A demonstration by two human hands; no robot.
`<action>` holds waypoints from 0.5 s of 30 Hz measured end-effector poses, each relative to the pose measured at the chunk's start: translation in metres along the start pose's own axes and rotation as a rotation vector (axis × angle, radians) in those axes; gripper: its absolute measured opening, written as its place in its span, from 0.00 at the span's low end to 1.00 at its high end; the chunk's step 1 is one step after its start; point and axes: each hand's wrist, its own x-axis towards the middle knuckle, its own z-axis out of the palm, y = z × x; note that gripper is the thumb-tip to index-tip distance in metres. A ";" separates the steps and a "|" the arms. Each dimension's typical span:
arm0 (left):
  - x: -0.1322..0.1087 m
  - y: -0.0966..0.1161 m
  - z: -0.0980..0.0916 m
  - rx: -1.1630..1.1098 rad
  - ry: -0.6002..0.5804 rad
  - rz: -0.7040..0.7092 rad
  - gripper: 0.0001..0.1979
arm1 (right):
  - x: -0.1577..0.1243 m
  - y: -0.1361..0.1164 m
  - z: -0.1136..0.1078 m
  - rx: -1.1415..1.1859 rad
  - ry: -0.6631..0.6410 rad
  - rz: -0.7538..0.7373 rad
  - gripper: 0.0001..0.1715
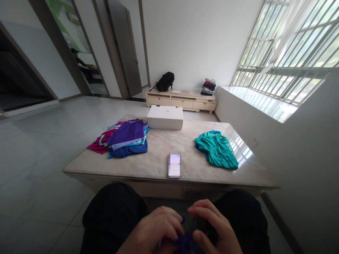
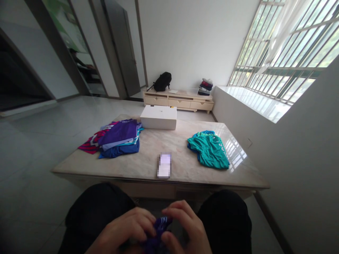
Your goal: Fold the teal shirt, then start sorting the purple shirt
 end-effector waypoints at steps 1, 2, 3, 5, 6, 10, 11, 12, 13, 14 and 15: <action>-0.002 -0.004 0.002 0.007 0.059 -0.012 0.10 | -0.009 0.009 0.007 0.056 0.016 0.007 0.26; -0.004 -0.008 0.004 0.019 0.100 -0.031 0.12 | -0.018 0.019 0.015 0.097 0.016 0.012 0.31; -0.005 -0.011 0.006 0.034 0.131 -0.044 0.13 | -0.026 0.029 0.023 0.113 0.002 0.020 0.36; -0.007 -0.014 0.009 0.052 0.149 -0.038 0.13 | -0.039 0.043 0.038 0.067 0.009 0.090 0.40; -0.007 -0.015 0.010 0.055 0.145 -0.033 0.14 | -0.042 0.047 0.043 0.030 0.015 0.148 0.37; -0.007 -0.016 0.009 0.084 0.114 -0.016 0.13 | -0.038 0.043 0.041 -0.032 0.058 0.303 0.13; -0.008 -0.016 0.008 0.097 0.114 -0.018 0.13 | -0.033 0.038 0.036 -0.036 0.081 0.294 0.11; -0.008 -0.017 0.007 0.110 0.117 -0.019 0.13 | -0.029 0.033 0.030 -0.043 0.110 0.271 0.08; -0.009 -0.018 0.005 0.120 0.122 -0.026 0.13 | -0.025 0.029 0.023 -0.051 0.133 0.240 0.05; -0.009 -0.019 0.004 0.126 0.127 -0.038 0.14 | -0.020 0.024 0.017 -0.058 0.143 0.208 0.01; -0.010 -0.020 0.003 0.128 0.134 -0.053 0.14 | -0.017 0.020 0.011 -0.060 0.143 0.177 0.03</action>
